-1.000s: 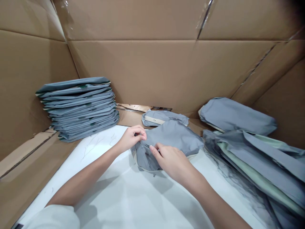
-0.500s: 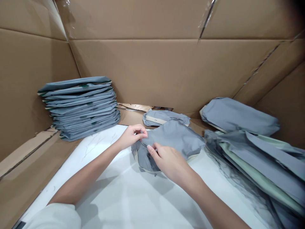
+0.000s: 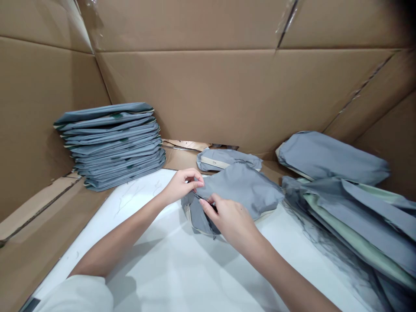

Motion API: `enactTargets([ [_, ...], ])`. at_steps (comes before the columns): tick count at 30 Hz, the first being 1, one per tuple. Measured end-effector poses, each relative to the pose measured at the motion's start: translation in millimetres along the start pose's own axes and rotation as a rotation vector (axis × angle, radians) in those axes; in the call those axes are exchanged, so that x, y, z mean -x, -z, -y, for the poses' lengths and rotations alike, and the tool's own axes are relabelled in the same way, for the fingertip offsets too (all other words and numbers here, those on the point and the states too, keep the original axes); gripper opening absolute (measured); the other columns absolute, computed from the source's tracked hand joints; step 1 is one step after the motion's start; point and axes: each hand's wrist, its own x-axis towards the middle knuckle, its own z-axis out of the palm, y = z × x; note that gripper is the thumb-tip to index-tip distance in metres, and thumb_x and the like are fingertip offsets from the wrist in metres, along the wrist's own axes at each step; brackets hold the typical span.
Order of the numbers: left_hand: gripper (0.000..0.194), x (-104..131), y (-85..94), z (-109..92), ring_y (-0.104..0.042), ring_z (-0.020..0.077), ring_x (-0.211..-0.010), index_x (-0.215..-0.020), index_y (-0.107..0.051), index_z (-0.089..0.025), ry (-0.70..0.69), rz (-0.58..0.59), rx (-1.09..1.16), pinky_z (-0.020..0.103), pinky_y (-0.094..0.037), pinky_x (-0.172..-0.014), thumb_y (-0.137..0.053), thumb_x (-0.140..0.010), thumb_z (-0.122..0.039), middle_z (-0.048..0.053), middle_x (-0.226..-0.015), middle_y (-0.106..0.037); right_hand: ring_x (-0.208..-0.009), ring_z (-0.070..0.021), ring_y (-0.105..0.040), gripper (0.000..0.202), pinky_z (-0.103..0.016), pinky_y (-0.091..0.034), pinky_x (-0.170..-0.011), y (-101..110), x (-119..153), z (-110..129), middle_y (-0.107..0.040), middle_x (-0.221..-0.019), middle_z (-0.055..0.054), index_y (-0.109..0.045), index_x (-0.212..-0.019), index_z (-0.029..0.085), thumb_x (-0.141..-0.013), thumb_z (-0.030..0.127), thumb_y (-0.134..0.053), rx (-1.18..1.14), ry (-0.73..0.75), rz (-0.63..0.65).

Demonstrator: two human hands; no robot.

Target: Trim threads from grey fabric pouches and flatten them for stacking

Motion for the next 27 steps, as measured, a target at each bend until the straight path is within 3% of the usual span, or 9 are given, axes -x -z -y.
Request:
enactTargets([
  [21,0.02,-0.1,0.5,0.1,-0.048,0.0071,-0.061,-0.071,-0.059,-0.01,0.007,0.001,-0.014,0.018,-0.047,-0.051,-0.062,-0.072,-0.031,0.003,-0.078,-0.054,-0.062,-0.0054,-0.05,0.038,-0.016,-0.018,-0.055,-3.5,-6.5,-5.9,-0.062,-0.075,0.001,-0.057,-0.084,0.023,-0.085,0.05,-0.03,-0.144,0.024,0.022],
  [27,0.02,0.0,-0.2,-0.3,-0.049,0.008,-0.062,-0.071,-0.058,-0.011,0.02,-0.002,-0.038,0.019,-0.046,-0.053,-0.061,-0.073,-0.031,0.003,-0.078,-0.054,-0.06,-0.006,-0.049,0.039,-0.017,-0.018,-0.055,-3.7,-8.4,-10.5,-0.062,-0.071,0.002,-0.056,-0.083,0.024,-0.085,0.052,-0.029,-0.136,0.039,-0.035],
])
